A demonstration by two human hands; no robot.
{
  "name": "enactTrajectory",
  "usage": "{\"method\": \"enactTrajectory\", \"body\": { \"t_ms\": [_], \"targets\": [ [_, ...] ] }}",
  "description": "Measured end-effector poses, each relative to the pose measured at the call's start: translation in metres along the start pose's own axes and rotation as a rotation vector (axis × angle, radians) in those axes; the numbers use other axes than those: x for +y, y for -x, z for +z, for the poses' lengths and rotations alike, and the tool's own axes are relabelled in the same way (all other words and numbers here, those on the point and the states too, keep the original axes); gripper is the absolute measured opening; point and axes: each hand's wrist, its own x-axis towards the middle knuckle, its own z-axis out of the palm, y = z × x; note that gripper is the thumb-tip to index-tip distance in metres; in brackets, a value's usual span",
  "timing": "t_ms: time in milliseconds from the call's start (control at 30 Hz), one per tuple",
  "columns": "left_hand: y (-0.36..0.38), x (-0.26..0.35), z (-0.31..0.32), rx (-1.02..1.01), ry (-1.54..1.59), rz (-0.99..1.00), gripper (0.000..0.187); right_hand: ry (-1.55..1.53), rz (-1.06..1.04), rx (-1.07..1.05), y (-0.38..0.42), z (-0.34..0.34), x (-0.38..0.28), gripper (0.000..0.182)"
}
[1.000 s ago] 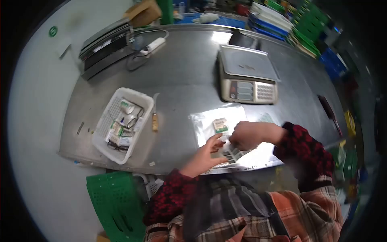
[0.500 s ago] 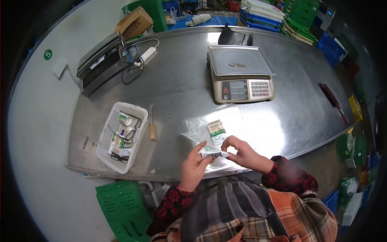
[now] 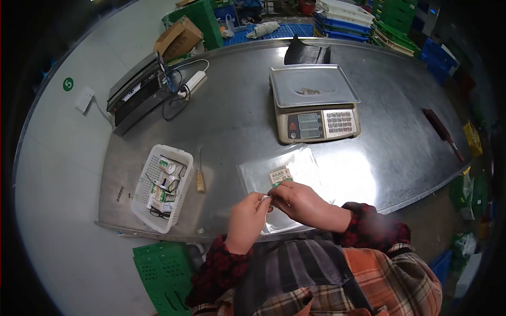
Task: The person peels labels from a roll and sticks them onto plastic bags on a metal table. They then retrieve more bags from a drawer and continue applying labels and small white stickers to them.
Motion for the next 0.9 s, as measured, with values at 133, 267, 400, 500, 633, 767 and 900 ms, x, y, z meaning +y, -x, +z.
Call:
{"method": "enactTrajectory", "body": {
  "t_ms": [133,267,400,500,633,767,900],
  "targets": [
    [-0.011,-0.013,0.008,-0.011,-0.084,-0.039,0.019,0.039,0.038,0.05,0.003,0.011,0.019,0.011],
    [-0.022,-0.03,0.019,-0.042,0.042,-0.199,0.025,-0.014,0.037,0.047,0.008,0.02,0.043,0.009],
    [-0.036,-0.043,0.025,-0.036,0.242,-0.355,0.03,-0.123,-0.031,0.072,0.015,0.03,0.07,0.01],
    [-0.041,-0.059,0.026,0.025,0.242,-0.348,0.031,-0.421,0.131,0.092,0.026,0.037,0.086,0.011],
    [-0.031,-0.075,0.005,0.168,-0.266,-0.06,0.03,-0.973,0.69,0.18,0.046,0.031,0.115,0.013],
    [-0.011,-0.084,-0.013,0.271,-0.528,0.087,0.021,-0.971,1.012,0.13,0.043,0.009,0.131,0.017],
    [-0.017,-0.121,0.014,0.216,-0.547,0.279,0.028,-0.499,1.025,-0.036,0.0,0.026,0.126,0.027]
  ]
}}
